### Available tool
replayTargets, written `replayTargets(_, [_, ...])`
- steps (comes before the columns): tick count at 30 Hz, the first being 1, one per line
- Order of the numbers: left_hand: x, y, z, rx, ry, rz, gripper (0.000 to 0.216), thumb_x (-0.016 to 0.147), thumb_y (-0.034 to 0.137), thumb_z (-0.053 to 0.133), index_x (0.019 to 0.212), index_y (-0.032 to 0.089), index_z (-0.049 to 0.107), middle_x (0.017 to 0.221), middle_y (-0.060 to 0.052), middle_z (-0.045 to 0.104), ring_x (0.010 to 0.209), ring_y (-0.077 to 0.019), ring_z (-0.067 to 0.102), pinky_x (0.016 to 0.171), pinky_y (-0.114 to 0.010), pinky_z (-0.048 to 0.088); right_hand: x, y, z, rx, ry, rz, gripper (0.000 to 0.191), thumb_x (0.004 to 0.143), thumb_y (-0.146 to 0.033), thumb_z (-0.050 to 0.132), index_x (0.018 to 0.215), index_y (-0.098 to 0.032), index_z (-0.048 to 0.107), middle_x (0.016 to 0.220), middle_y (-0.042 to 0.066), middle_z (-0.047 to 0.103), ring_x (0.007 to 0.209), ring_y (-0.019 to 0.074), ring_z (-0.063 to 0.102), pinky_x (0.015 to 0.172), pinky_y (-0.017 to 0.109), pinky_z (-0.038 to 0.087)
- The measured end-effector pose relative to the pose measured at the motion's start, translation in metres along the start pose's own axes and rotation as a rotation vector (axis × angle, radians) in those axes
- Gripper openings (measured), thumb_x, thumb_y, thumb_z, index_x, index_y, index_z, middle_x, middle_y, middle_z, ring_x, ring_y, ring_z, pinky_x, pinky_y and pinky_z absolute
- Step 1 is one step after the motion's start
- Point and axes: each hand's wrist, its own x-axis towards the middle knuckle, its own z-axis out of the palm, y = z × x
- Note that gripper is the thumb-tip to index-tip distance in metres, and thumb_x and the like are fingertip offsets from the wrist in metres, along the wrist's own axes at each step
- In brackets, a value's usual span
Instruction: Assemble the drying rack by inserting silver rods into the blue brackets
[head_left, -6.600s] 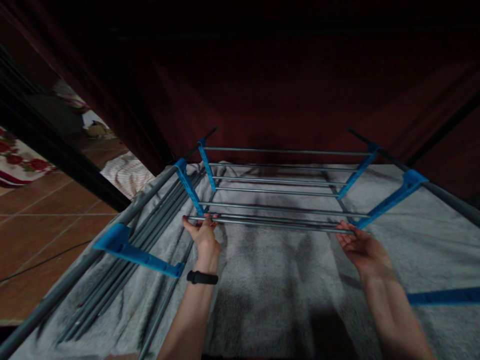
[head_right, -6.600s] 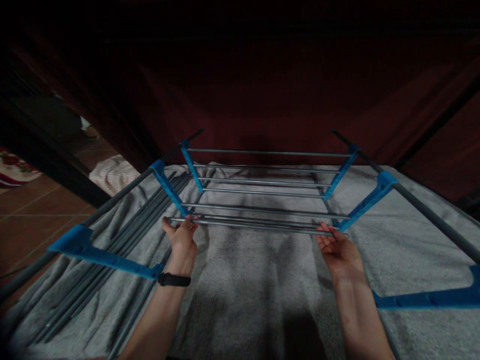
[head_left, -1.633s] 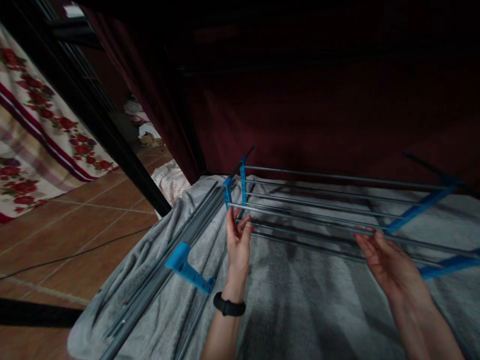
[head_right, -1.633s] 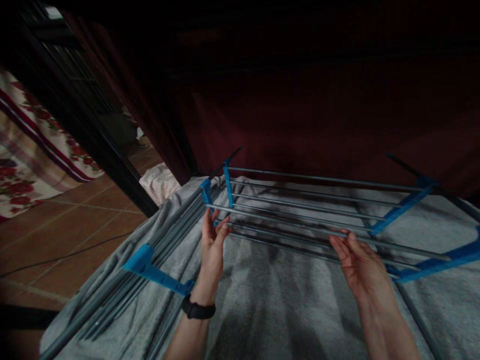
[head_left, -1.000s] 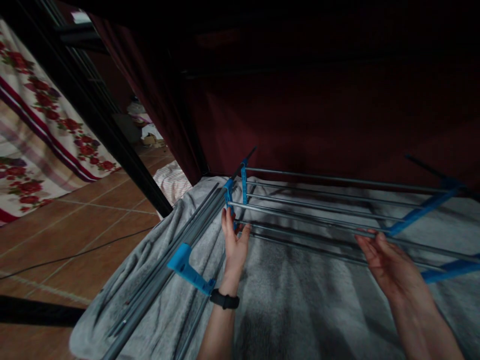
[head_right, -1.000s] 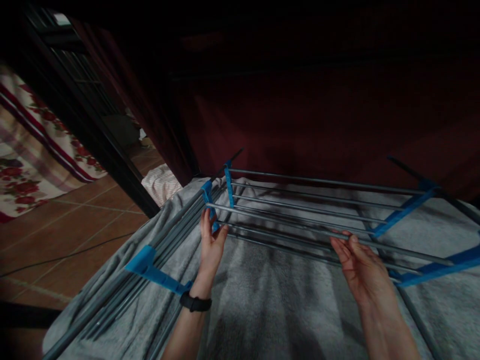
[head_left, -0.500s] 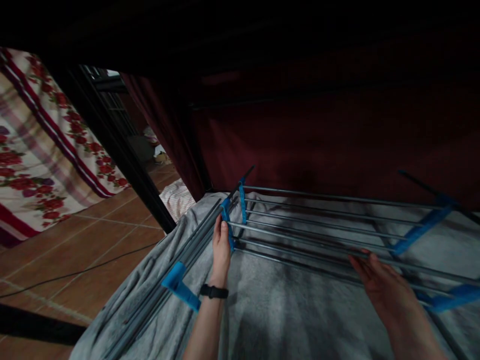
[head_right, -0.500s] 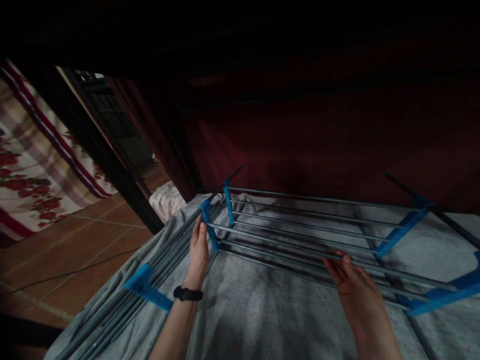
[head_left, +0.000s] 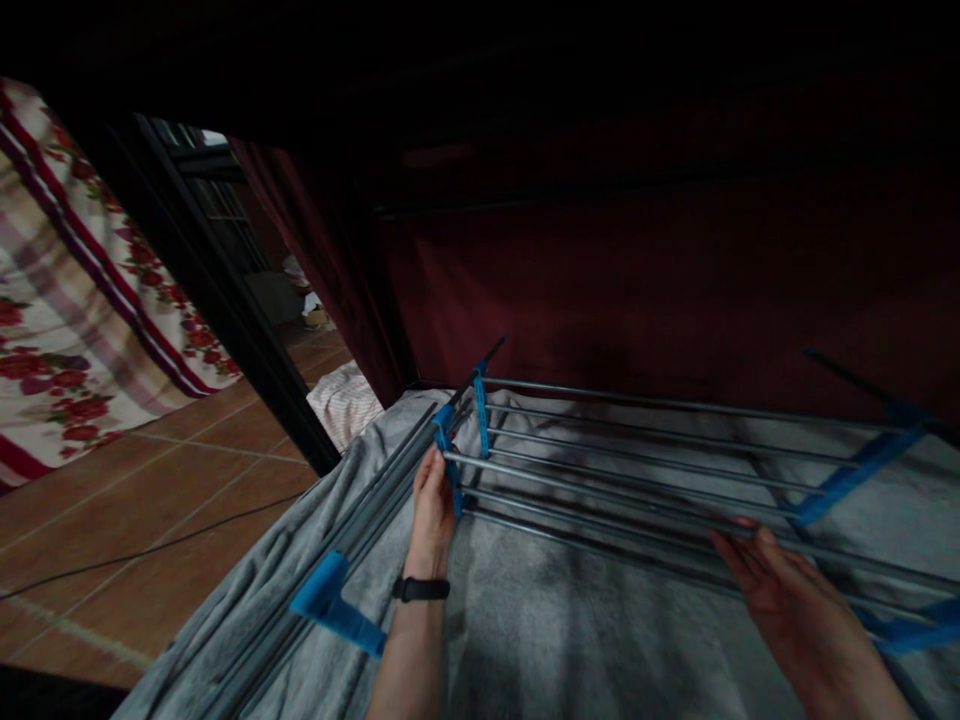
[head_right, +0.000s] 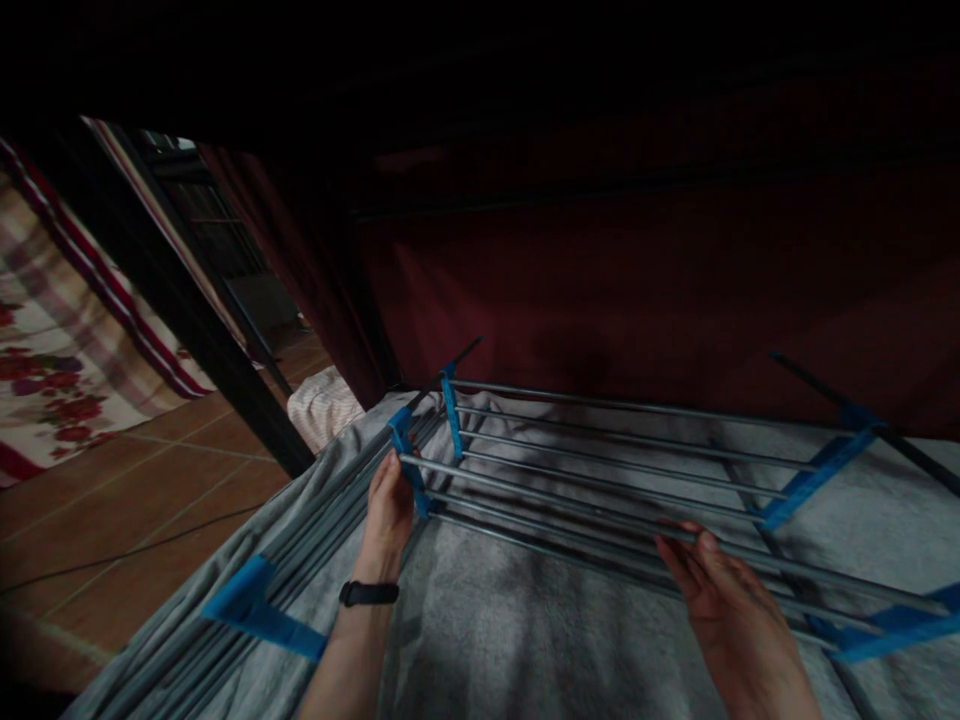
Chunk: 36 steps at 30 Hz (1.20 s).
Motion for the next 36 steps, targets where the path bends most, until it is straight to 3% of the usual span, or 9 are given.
replayTargets(8, [0.009, 0.004, 0.003, 0.028, 0.067, 0.015, 0.037, 0.062, 0.04, 0.091, 0.088, 0.02, 0.074, 0.088, 0.0, 0.075, 0.078, -0.0113, 0.065, 0.079, -0.023, 0.05, 0.004, 0.001, 0.0, -0.02, -0.012, 0.01, 0.016, 0.068, -0.029, 0.088, 0.076, -0.026, 0.075, 0.092, -0.004, 0.076, 0.086, 0.0152, 0.073, 0.092, 0.035, 0.062])
replayTargets(12, [0.01, 0.006, 0.004, 0.041, 0.089, 0.043, 0.042, 0.055, 0.037, 0.094, 0.087, 0.021, 0.073, 0.09, 0.001, 0.074, 0.083, -0.0114, 0.066, 0.084, -0.023, 0.049, 0.004, 0.004, 0.0, -0.006, -0.014, -0.003, 0.02, 0.064, -0.028, 0.091, 0.076, -0.028, 0.075, 0.09, -0.003, 0.076, 0.086, 0.0166, 0.073, 0.089, 0.036, 0.063])
replayTargets(18, [0.001, 0.002, 0.004, 0.076, 0.063, 0.076, 0.037, 0.063, 0.036, 0.091, 0.093, 0.022, 0.074, 0.094, 0.0, 0.074, 0.088, -0.0117, 0.065, 0.087, -0.023, 0.048, 0.002, 0.005, 0.001, -0.048, 0.011, -0.006, 0.02, 0.065, -0.032, 0.09, 0.076, -0.026, 0.076, 0.09, -0.001, 0.076, 0.085, 0.0173, 0.073, 0.087, 0.034, 0.063])
replayTargets(24, [-0.004, 0.007, 0.001, 0.042, -0.018, -0.005, 0.033, 0.073, 0.037, 0.085, 0.099, 0.019, 0.074, 0.087, -0.001, 0.072, 0.079, -0.011, 0.064, 0.079, -0.023, 0.049, 0.001, 0.003, 0.004, 0.002, -0.028, -0.028, 0.025, 0.057, -0.027, 0.094, 0.072, -0.03, 0.074, 0.085, -0.004, 0.076, 0.083, 0.0182, 0.074, 0.083, 0.037, 0.065])
replayTargets(36, [-0.003, 0.005, 0.0, 0.06, -0.042, 0.009, 0.031, 0.071, 0.036, 0.086, 0.095, 0.02, 0.075, 0.086, -0.001, 0.071, 0.08, -0.0111, 0.063, 0.074, -0.02, 0.049, -0.002, 0.007, 0.004, 0.031, -0.018, -0.075, 0.027, 0.055, -0.028, 0.095, 0.071, -0.029, 0.074, 0.085, -0.004, 0.076, 0.084, 0.0172, 0.073, 0.086, 0.036, 0.064])
